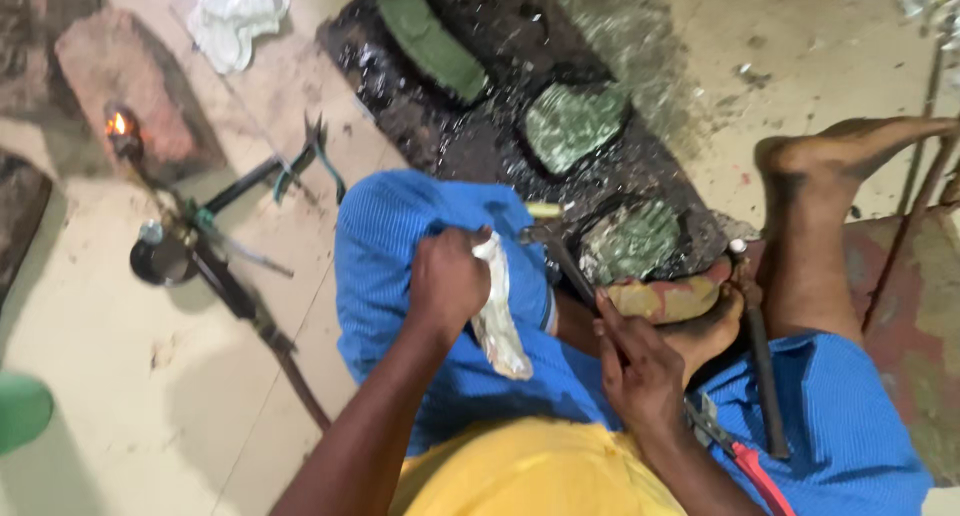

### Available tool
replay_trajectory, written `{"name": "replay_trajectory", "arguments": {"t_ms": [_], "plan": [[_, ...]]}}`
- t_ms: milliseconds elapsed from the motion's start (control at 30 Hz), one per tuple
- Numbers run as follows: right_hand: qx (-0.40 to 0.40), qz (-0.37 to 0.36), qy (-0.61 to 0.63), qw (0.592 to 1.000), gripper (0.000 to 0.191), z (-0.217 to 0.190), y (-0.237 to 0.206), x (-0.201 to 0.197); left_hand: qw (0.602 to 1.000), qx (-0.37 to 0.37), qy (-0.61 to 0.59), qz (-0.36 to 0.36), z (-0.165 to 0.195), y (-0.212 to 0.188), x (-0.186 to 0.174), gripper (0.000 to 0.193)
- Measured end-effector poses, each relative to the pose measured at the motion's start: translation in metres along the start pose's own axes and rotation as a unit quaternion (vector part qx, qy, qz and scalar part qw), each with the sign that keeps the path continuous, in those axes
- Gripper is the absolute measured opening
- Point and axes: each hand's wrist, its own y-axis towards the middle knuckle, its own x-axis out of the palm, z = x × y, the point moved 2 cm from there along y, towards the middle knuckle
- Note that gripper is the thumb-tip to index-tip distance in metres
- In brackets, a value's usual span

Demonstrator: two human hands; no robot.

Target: The person sits on the workshop floor and uses red-handled shears to trim excess material from the edge of a white cast figurine, turning it while cutting. They then press the trimmed figurine into a mold cavity on a board and tap it with a rod to seat it.

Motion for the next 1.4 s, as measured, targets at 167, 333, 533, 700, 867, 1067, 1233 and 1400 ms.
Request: {"name": "replay_trajectory", "arguments": {"t_ms": [167,333,533,700,867,1067,1233,1400], "plan": [[0.013,0.003,-0.017,1.000,0.039,-0.002,0.004,-0.002,0.998,0.057,-0.006,0.015,0.002,0.003,-0.001,0.034],[-0.058,-0.007,0.016,0.998,0.036,-0.004,-0.008,0.002,1.000,-0.009,-0.006,-0.025,0.002,0.005,-0.002,0.035],[0.011,0.019,0.048,0.999,0.032,0.013,-0.035,0.002,1.000,0.013,-0.020,-0.012,0.002,0.008,0.001,0.030],[-0.072,0.017,-0.059,0.996,0.048,0.035,-0.055,0.008,0.999,-0.002,-0.045,-0.027,0.003,0.007,0.000,0.034],[0.137,-0.077,0.324,0.933,0.048,0.051,-0.068,0.017,0.999,-0.022,-0.007,-0.048,0.003,0.008,-0.001,0.024],[-0.105,-0.012,-0.070,0.992,0.051,0.031,-0.063,0.005,0.999,-0.016,-0.018,-0.044,-0.003,0.010,0.002,0.029],[-0.142,0.023,-0.045,0.989,0.055,0.025,-0.060,0.003,0.999,-0.020,-0.016,-0.030,-0.005,0.007,0.001,0.026],[-0.123,0.011,-0.108,0.987,0.057,0.022,-0.064,0.004,0.999,-0.035,-0.015,-0.034,-0.003,0.007,-0.001,0.023]]}}
